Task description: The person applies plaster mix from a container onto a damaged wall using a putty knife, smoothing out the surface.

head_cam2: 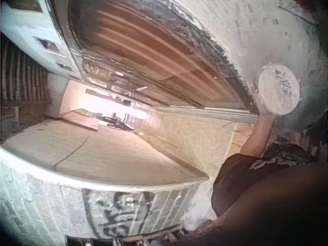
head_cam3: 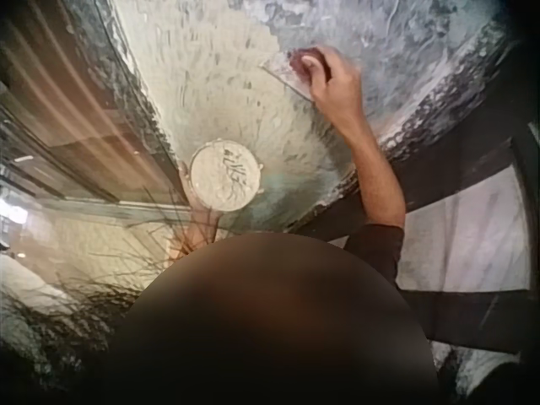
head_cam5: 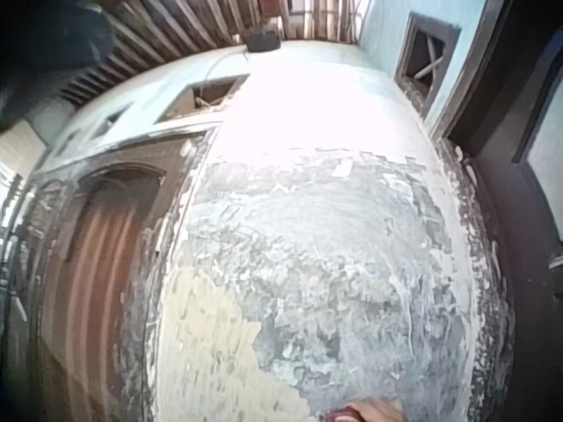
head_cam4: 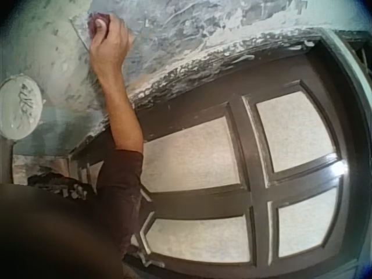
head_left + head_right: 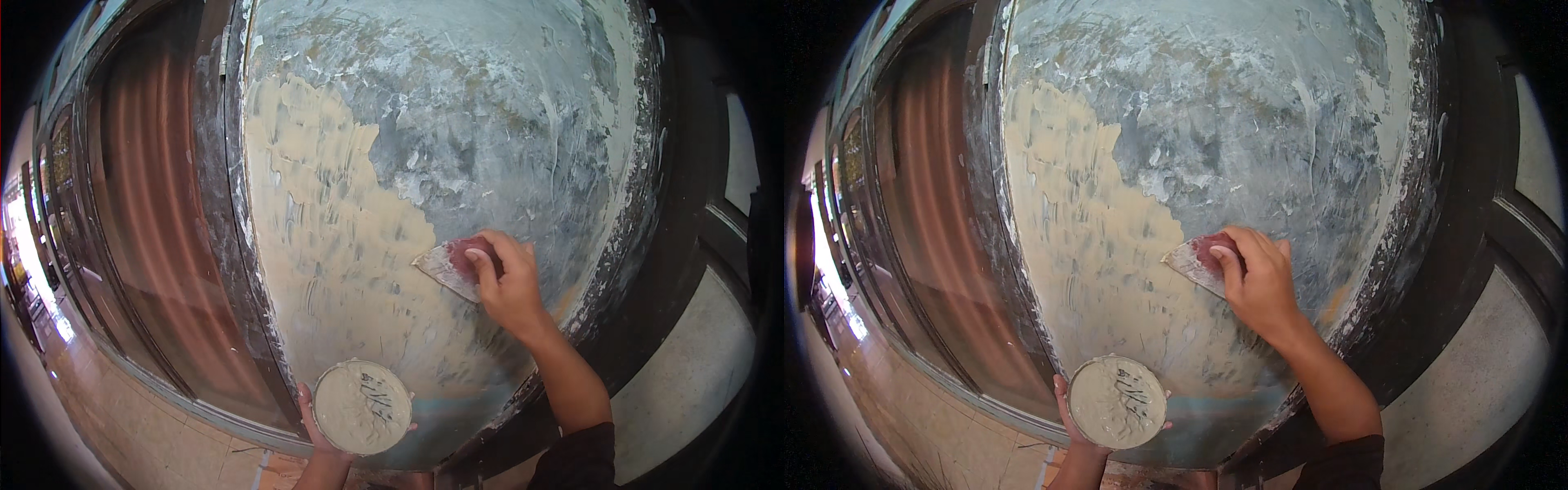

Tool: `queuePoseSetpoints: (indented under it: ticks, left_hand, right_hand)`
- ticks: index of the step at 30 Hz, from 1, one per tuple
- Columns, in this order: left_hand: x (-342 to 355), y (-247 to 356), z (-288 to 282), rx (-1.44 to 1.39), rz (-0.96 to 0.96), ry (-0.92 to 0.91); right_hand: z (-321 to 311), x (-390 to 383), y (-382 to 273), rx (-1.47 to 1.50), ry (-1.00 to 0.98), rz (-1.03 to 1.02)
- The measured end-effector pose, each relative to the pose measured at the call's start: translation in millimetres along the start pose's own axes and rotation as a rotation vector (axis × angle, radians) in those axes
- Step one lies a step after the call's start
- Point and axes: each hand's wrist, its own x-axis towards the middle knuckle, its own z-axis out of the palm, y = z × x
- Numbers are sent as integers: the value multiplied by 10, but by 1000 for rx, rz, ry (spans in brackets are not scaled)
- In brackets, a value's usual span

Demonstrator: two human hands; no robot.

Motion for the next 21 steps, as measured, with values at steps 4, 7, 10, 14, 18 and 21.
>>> queuePoseSetpoints:
  ticks: [4, 7, 10, 14, 18, 21]
  left_hand:
    - [-22, 0, 6, 36, -13, 12]
    - [-54, -2, -23, -151, 0, -52]
    - [-85, 12, -32, -44, 7, -9]
    - [-90, 6, 4, -77, -14, -1]
    - [-117, -2, -19, -184, -30, -62]
    - [-169, 7, -20, -161, -26, 1]
  right_hand:
    - [-41, 268, 84, 185, 126, 116]
    - [-124, 315, 69, 237, 219, 129]
    - [-64, 142, 51, 274, 111, 126]
    - [-16, 85, 138, -24, 99, -63]
    - [-227, 269, 101, 259, 206, 220]
    - [-261, 114, 76, 424, 120, 352]
